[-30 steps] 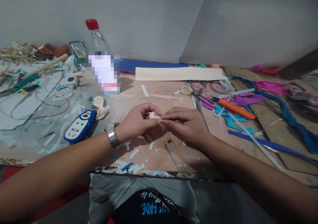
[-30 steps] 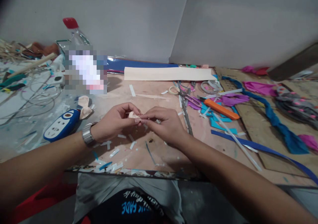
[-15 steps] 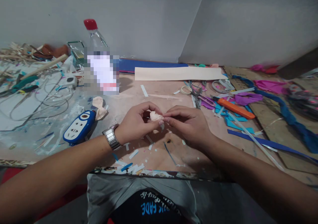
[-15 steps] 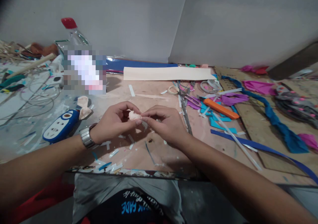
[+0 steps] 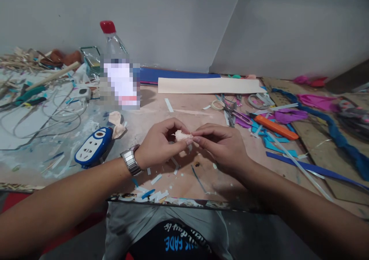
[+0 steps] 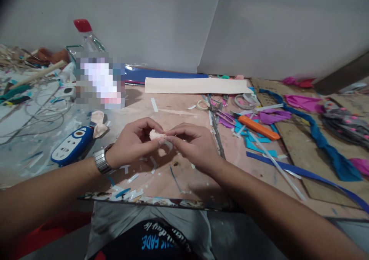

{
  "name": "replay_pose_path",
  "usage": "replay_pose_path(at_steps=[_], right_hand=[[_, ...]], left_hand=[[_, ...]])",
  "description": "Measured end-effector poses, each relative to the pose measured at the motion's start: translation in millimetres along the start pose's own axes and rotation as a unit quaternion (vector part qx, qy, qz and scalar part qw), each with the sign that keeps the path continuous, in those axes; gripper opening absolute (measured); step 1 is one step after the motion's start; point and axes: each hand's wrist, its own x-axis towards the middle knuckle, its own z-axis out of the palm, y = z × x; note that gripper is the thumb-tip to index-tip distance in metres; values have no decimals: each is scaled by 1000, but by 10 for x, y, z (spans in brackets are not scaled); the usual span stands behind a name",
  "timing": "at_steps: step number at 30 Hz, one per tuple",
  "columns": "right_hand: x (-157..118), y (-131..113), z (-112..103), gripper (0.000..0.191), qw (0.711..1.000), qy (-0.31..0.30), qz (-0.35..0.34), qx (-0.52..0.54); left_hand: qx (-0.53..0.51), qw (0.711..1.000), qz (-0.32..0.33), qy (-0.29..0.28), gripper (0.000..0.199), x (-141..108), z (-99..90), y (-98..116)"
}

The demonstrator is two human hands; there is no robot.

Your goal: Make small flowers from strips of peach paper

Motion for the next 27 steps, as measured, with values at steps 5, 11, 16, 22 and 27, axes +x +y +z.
replay_pose_path(at_steps=[5,11,16,22,27], right_hand=[[-5,23,-12,10,999,-8,-20,-30],[3,-10,-18,5,998,-8,-32,-49],[-20,-4,-15,5,999,3,-23,-49],[-30,41,-12,15,1000,-2,-3,-18],[10,15,-18,6,995,-3,-71,-76]], left_hand=[[-16,1000,-23,-11,28,-6,9,-1],[5,1000,-7,-13,22,3,6,16],[16,999,22,-24,28,13,-15,1],[-7,1000,4,-27,33,17,-26,-33],[9,1000,5,-22,36,9,-12,-67]])
